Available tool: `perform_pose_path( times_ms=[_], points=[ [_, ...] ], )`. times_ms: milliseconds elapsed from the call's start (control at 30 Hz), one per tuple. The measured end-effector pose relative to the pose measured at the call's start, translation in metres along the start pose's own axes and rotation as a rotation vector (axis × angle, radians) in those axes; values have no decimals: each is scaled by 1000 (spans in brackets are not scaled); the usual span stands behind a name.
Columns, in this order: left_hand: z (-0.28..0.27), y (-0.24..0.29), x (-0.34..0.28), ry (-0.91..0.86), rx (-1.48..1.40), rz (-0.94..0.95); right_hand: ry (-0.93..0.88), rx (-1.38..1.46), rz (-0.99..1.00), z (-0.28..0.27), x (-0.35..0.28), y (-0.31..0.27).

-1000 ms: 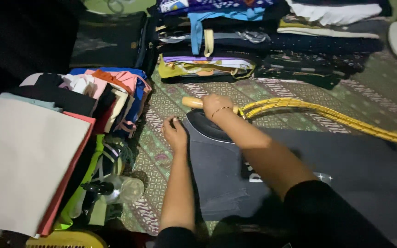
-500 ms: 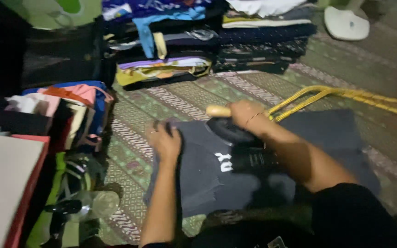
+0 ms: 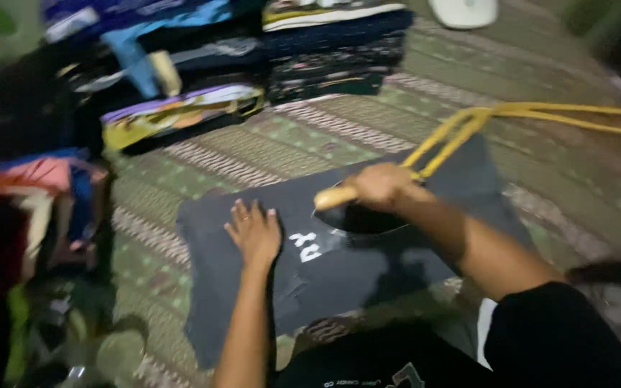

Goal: The person irons a dark gray t-shirt on a patterned surface using a black iron with a wooden handle. They smooth the fabric, iron the front and back, and then fold the shirt into a neat rectangle.

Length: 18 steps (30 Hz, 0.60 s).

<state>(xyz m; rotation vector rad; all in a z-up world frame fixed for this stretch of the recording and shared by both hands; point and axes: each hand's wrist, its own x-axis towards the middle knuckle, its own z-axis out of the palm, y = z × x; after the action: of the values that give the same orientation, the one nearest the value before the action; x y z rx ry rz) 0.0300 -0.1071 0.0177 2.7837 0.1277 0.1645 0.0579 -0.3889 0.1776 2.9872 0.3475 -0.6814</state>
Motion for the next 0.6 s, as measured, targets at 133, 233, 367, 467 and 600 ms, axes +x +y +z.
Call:
perform_pose_path(
  times_ms=[133, 233, 367, 467, 600],
  points=[
    [2, 29, 7, -51, -100, -39, 251, -150, -191, 55, 8, 15],
    [-14, 48, -7, -117, -71, -4, 382, 63, -185, 40, -21, 29],
    [-27, 50, -17, -130, 50, 72, 115, 139, 120, 19, -20, 77],
    [-27, 50, -16, -148, 78, 70, 247, 94, 308, 16, -14, 134],
    [-28, 53, -17, -146, 112, 69, 352, 65, 534, 81, 41, 278]
  ],
)
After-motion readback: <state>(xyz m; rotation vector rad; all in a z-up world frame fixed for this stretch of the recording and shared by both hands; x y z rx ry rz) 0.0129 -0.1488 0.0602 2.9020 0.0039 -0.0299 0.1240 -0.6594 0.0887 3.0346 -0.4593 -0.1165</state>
